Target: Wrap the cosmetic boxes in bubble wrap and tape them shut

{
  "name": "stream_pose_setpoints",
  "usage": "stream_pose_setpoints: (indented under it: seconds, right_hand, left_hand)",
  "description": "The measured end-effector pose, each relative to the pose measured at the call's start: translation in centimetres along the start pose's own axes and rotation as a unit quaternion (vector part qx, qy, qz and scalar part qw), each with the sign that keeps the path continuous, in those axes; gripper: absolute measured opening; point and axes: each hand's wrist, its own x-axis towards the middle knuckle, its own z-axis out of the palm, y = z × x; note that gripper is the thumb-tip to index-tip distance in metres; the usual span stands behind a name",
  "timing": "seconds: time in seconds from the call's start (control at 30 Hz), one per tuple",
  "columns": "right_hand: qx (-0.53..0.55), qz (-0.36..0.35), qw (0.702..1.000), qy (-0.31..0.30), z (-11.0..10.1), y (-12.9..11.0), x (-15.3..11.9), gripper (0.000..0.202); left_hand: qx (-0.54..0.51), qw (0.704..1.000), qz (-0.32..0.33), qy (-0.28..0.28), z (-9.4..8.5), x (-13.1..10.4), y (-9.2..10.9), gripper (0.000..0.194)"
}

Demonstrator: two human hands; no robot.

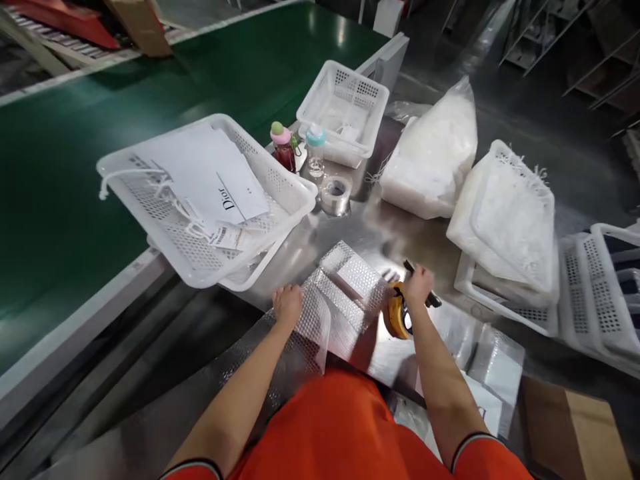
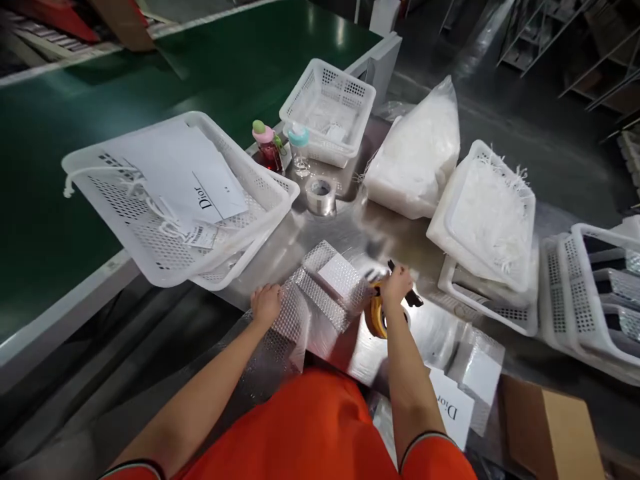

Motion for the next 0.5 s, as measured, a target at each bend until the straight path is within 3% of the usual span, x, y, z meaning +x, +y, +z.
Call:
stream_pose_setpoints:
  seconds: [0.13,0.2,0.27,0.37,0.4,0.47,0.5]
  right_hand:
    - [0.027,-0.209,0.975,-0.071,1.8,-5.7,-1.9,0.044]
    - [0.020,-0.268,0.955,-0.123,2.5,-7.5,-2.3,0.048]
    - [0.008,-0.290,0.946,-0.148,2.7,-8.2,-2.3,0.051]
    - [-0.004,-0.292,0.946,-0.144,2.8,-8.0,-2.0,0.052]
    - [-0.006,-0.291,0.946,-0.142,2.8,-7.8,-1.9,0.052]
    - [-0.008,-0.291,0.946,-0.142,2.8,-7.6,-1.8,0.052]
    - [-0.007,-0.291,0.946,-0.144,2.8,-7.6,-1.8,0.052]
  left_hand:
    - [0.006,1.000,0.002,-0.022,-0.5,0.0,-1.3,0.031]
    - [0.013,0.999,-0.004,-0.033,-0.9,-0.5,-2.4,0.027]
    - [0.021,0.998,0.013,-0.050,-1.3,-1.3,-4.3,0.027]
    - [0.058,0.994,0.033,-0.091,-2.0,-3.1,-9.2,0.029]
    - [0.077,0.992,0.015,-0.098,-2.2,-3.8,-11.0,0.029]
    - [0.107,0.986,-0.083,-0.100,-2.9,-5.4,-13.9,0.027]
    - [0.104,0.984,-0.131,-0.062,-3.1,-6.2,-14.4,0.028]
